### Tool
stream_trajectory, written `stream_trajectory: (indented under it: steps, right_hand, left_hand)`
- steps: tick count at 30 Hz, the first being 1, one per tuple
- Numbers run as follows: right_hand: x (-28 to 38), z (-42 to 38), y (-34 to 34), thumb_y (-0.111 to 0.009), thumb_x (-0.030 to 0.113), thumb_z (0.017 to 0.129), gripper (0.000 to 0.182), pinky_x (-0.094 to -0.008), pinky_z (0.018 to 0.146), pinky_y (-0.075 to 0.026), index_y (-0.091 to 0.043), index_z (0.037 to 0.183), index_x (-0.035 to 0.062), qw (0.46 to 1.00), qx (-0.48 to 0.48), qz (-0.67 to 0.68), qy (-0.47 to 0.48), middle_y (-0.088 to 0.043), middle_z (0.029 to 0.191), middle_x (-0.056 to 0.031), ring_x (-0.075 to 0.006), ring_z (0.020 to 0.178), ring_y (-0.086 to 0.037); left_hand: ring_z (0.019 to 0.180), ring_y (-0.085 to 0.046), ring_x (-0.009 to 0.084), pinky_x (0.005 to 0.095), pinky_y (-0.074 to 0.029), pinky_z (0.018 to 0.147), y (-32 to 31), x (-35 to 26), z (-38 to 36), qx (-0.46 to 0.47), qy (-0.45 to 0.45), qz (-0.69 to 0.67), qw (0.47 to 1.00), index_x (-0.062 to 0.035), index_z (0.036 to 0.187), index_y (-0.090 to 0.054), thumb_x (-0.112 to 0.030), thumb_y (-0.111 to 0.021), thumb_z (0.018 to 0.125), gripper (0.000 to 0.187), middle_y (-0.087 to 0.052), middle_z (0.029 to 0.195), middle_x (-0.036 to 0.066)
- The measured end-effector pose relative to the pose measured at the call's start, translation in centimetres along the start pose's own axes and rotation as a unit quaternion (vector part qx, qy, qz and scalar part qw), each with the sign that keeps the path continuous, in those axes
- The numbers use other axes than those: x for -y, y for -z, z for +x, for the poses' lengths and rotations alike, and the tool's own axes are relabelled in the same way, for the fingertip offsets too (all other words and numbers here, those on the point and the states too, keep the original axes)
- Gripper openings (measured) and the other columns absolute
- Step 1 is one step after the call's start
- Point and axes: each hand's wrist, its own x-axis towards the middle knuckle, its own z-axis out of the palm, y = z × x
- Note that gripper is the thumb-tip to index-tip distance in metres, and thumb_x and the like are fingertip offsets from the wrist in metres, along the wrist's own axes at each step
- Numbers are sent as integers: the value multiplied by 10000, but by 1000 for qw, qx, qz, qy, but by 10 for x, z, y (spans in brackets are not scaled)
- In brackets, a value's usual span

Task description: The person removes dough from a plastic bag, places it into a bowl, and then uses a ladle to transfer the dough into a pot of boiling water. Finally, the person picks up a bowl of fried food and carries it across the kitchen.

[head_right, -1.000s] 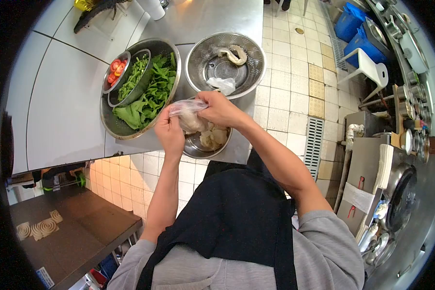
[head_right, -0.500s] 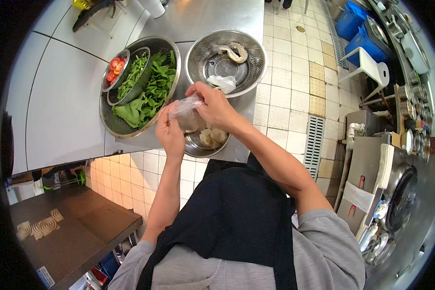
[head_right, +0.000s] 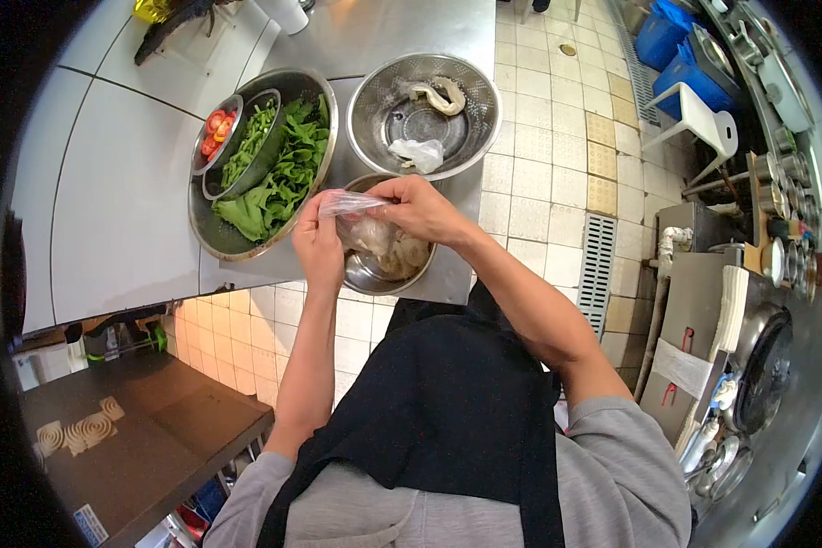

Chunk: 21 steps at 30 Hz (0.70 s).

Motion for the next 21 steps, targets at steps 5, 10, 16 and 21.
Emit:
stream_trajectory:
  steps: [5, 10, 16, 21]
  right_hand:
    - [6, 1, -7, -516, -24, 854, 329, -249, 798, -479, -607, 1170, -34, 993, -52, -25, 101, -675, 969, -70, -92, 870, -580]
    - [16, -2, -12, -440, -38, 861, 405, -257, 866, -480, -542, 1254, -46, 995, -78, 29, 52, -673, 1057, -118, -134, 966, -610]
    - [6, -3, -25, -392, -22, 900, 389, -292, 910, -493, -511, 1270, -41, 984, -87, 153, 32, -649, 1114, -163, -188, 1032, -623]
    - [4, -3, -28, -410, -1, 924, 340, -306, 891, -510, -527, 1241, -37, 984, -56, 170, 13, -651, 1093, -161, -193, 1016, -633]
  left_hand:
    - [710, -519, 51, 202, -430, 646, 8, 2, 0, 53, 15, 21, 998, 21, 1012, -634, -173, -529, 982, 222, -608, 807, -4]
    - [687, -462, 45, 202, -394, 614, 5, -3, -14, 87, 34, 66, 993, 30, 942, -633, -168, -556, 967, 214, -574, 760, -20]
    - [648, -470, 115, 262, -392, 586, 5, -7, -23, 160, -8, 144, 977, 27, 851, -659, -160, -678, 879, 190, -557, 704, 46]
    - [686, -527, 218, 333, -422, 641, 11, -10, -19, 232, -56, 225, 945, -15, 856, -697, -191, -710, 833, 178, -605, 765, 96]
